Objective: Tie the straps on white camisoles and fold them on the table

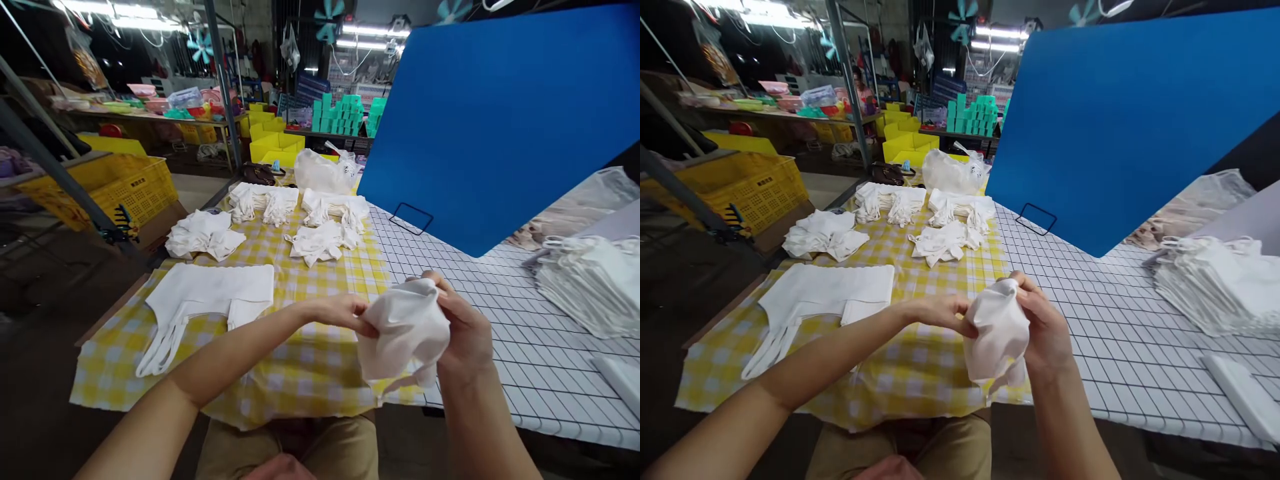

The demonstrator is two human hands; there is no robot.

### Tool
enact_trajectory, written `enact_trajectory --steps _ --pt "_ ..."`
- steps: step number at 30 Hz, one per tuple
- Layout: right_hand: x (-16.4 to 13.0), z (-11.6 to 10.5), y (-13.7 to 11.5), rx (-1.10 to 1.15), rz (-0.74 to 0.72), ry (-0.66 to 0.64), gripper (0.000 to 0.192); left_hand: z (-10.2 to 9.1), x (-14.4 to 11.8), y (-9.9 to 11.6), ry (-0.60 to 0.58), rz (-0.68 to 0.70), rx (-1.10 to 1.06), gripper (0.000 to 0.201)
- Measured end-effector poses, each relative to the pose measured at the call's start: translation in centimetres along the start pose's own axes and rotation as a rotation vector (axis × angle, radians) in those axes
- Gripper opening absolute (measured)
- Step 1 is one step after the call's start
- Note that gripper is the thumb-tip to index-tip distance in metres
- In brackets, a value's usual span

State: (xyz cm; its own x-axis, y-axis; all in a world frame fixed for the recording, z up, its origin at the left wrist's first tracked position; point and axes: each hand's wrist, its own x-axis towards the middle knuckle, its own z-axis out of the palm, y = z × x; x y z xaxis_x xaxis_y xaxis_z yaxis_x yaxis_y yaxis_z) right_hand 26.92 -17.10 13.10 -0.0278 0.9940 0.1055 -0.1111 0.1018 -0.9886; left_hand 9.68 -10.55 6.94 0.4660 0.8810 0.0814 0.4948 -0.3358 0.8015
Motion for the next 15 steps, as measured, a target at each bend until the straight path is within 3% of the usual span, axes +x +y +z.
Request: enact_trajectory --steps 3,5,9,15 --pt "-0.1 -1.5 -0.9 -0.029 -0.033 0.038 0.016 -1.0 -0.6 -0.2 -0.444 0.115 -0.318 0.023" --pt "-0.2 -2.9 -1.2 -0.069 -0.080 0.131 0.011 -2.4 -0.9 -0.7 -0.568 0.122 -0.578 0.023" --pt "0.0 -4.8 -0.4 -0.160 -0.148 0.266 0.010 -5.3 -1.6 -1.9 -0.398 0.033 -0.700 0.028" --pt "1.1 -4.0 1.4 -0.066 -0.020 0.217 0.019 -7.4 -2.1 -3.1 -0.216 -0.017 -0.593 0.030"
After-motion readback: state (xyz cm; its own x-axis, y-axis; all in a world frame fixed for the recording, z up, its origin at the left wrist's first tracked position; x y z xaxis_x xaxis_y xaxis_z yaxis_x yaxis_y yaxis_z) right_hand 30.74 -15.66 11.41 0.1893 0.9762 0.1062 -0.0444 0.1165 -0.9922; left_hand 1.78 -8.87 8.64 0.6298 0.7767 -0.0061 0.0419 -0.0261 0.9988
